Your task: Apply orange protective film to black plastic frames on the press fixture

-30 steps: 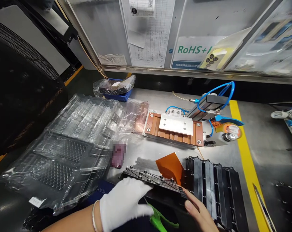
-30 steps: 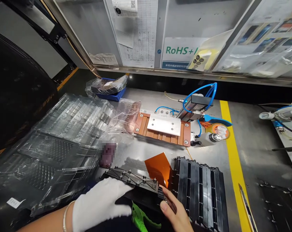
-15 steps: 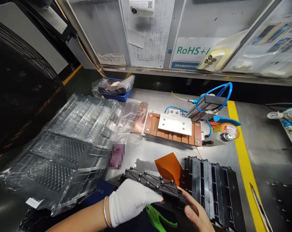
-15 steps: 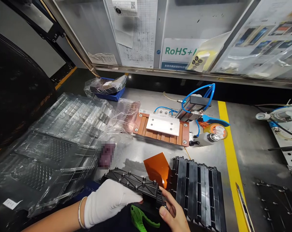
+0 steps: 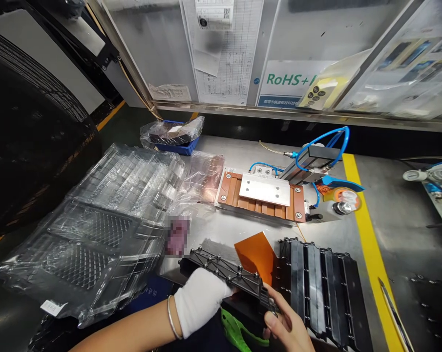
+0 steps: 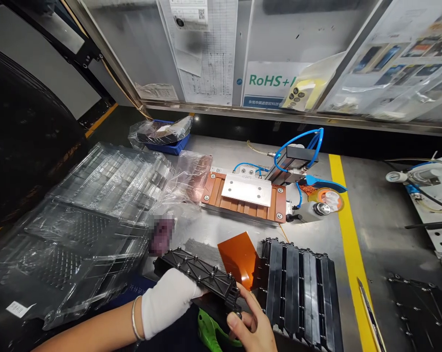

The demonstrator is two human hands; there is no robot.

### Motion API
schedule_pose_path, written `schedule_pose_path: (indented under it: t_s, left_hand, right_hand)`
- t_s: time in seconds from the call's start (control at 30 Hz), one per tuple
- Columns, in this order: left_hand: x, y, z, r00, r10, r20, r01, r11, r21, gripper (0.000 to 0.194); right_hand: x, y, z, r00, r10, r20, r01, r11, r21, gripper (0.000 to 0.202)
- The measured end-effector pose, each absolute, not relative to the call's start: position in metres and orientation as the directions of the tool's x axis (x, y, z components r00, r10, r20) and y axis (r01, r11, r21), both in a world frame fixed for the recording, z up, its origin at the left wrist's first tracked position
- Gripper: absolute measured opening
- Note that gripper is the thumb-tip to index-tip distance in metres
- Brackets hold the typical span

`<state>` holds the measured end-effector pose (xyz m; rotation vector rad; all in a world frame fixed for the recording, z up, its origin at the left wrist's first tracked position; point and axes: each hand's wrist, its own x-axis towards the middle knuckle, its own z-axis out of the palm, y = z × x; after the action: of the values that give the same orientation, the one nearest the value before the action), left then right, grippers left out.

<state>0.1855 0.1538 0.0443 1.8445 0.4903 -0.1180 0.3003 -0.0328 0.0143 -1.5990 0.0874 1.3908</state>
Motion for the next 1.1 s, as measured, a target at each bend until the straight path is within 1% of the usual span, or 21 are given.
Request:
schedule_pose_path:
  t_s: [0.07, 0.17, 0.27, 0.3, 0.33, 0.47, 0.5, 0.57, 0.7, 0.77, 0.83, 0.9, 0.93, 1.0, 1.1]
  left_hand:
    - [0.189, 0.155, 0.052, 0.941, 0.171, -0.294, 0.331, -0.269, 0.904, 0.025]
    - [0.197, 0.157, 0.069, 0.976, 0.016, -0.218, 0.213, -0.296, 0.931, 0.037]
    - [0.197, 0.156, 0.076, 0.984, -0.069, -0.164, 0.132, -0.337, 0.932, 0.043]
    - [0.195, 0.156, 0.075, 0.983, -0.071, -0.170, 0.135, -0.353, 0.926, 0.043]
    - [0.192, 0.156, 0.072, 0.982, -0.044, -0.183, 0.154, -0.368, 0.917, 0.042]
    - [0.186, 0.158, 0.061, 0.947, 0.207, -0.247, 0.312, -0.387, 0.868, 0.027]
    - [0.187, 0.159, 0.060, 0.935, 0.249, -0.252, 0.333, -0.380, 0.863, 0.026]
    - [0.194, 0.156, 0.056, 0.922, 0.278, -0.270, 0.360, -0.357, 0.862, 0.026]
    - [0.211, 0.140, 0.042, 0.919, 0.275, -0.283, 0.367, -0.334, 0.868, 0.031]
    - [0.215, 0.130, 0.035, 0.917, 0.275, -0.287, 0.381, -0.399, 0.834, 0.031]
    - [0.214, 0.125, 0.034, 0.922, 0.247, -0.299, 0.386, -0.516, 0.764, 0.032]
    - [0.210, 0.125, 0.042, 0.941, 0.196, -0.276, 0.336, -0.631, 0.699, 0.034]
    - [0.208, 0.126, 0.047, 0.955, 0.165, -0.248, 0.294, -0.665, 0.686, 0.032]
    - [0.205, 0.130, 0.061, 0.978, 0.115, -0.173, 0.204, -0.682, 0.702, 0.026]
    - [0.199, 0.137, 0.076, 0.993, 0.053, -0.109, 0.117, -0.651, 0.750, 0.023]
  right_hand:
    - [0.302, -0.034, 0.013, 0.333, 0.529, -0.780, -0.611, -0.509, -0.606, 0.089]
    - [0.305, -0.040, 0.008, 0.304, 0.565, -0.767, -0.611, -0.503, -0.612, 0.085]
    - [0.308, -0.044, 0.003, 0.291, 0.584, -0.758, -0.596, -0.509, -0.621, 0.086]
    - [0.308, -0.045, 0.002, 0.291, 0.584, -0.758, -0.595, -0.510, -0.621, 0.086]
    - [0.309, -0.045, 0.002, 0.293, 0.582, -0.759, -0.595, -0.511, -0.621, 0.086]
    - [0.307, -0.041, 0.006, 0.308, 0.545, -0.780, -0.607, -0.518, -0.602, 0.087]
    - [0.306, -0.039, 0.008, 0.305, 0.531, -0.791, -0.615, -0.524, -0.589, 0.089]
    - [0.303, -0.034, 0.013, 0.296, 0.504, -0.811, -0.627, -0.538, -0.563, 0.095]
    - [0.297, -0.026, 0.021, 0.315, 0.479, -0.819, -0.585, -0.582, -0.565, 0.111]
    - [0.297, -0.025, 0.023, 0.323, 0.480, -0.815, -0.558, -0.599, -0.574, 0.110]
    - [0.299, -0.026, 0.023, 0.321, 0.488, -0.811, -0.551, -0.600, -0.580, 0.109]
    - [0.302, -0.027, 0.022, 0.310, 0.498, -0.810, -0.558, -0.595, -0.579, 0.112]
    - [0.304, -0.028, 0.022, 0.301, 0.503, -0.810, -0.569, -0.587, -0.576, 0.113]
    - [0.307, -0.029, 0.022, 0.282, 0.510, -0.813, -0.606, -0.562, -0.562, 0.113]
    - [0.308, -0.031, 0.023, 0.284, 0.511, -0.811, -0.649, -0.520, -0.555, 0.105]
